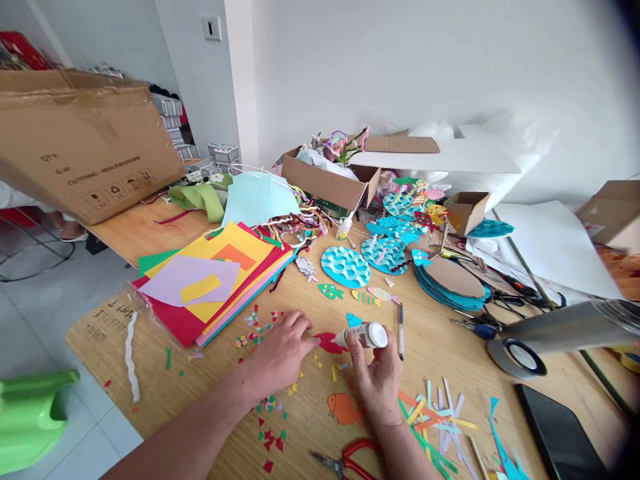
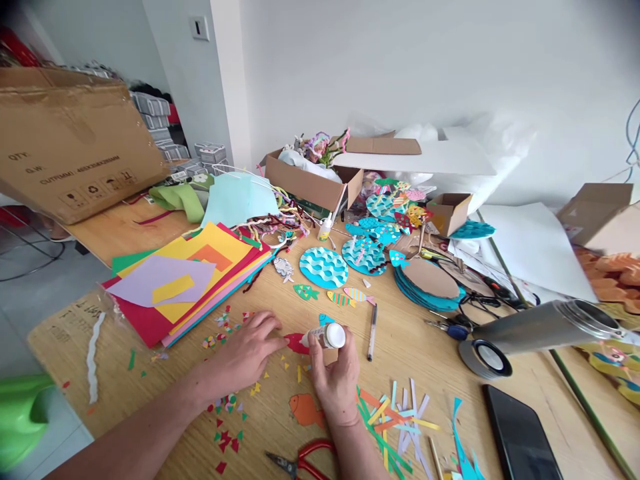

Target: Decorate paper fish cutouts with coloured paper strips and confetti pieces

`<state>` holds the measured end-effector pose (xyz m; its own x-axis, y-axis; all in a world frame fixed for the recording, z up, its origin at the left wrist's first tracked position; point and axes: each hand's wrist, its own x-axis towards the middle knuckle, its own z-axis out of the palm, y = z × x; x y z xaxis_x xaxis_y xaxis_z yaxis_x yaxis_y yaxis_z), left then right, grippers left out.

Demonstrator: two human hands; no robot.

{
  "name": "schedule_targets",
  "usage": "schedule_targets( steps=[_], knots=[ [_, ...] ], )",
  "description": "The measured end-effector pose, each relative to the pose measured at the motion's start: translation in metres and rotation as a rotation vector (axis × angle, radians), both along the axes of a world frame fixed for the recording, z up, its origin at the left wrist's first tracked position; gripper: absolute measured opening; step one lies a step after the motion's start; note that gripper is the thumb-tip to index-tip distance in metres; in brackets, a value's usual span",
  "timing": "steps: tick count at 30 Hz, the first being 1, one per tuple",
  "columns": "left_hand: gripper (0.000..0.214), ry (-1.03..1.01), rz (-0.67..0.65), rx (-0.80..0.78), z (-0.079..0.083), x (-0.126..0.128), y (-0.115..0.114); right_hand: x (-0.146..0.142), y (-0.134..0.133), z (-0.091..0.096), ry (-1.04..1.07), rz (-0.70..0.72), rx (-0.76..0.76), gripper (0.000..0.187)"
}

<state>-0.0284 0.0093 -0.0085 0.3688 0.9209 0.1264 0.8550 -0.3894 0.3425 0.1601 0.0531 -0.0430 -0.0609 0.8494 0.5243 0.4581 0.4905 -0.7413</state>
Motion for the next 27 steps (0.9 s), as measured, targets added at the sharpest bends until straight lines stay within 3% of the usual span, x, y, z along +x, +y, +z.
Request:
schedule_targets(
  steps=[27],
  knots=[
    [0.035, 0.0, 0.006, -0.018, 0.0021, 0.0004, -0.0001, 0.002, -0.0008, 0.0044, -0.06, 0.012, 0.006, 0.014]
  ],
)
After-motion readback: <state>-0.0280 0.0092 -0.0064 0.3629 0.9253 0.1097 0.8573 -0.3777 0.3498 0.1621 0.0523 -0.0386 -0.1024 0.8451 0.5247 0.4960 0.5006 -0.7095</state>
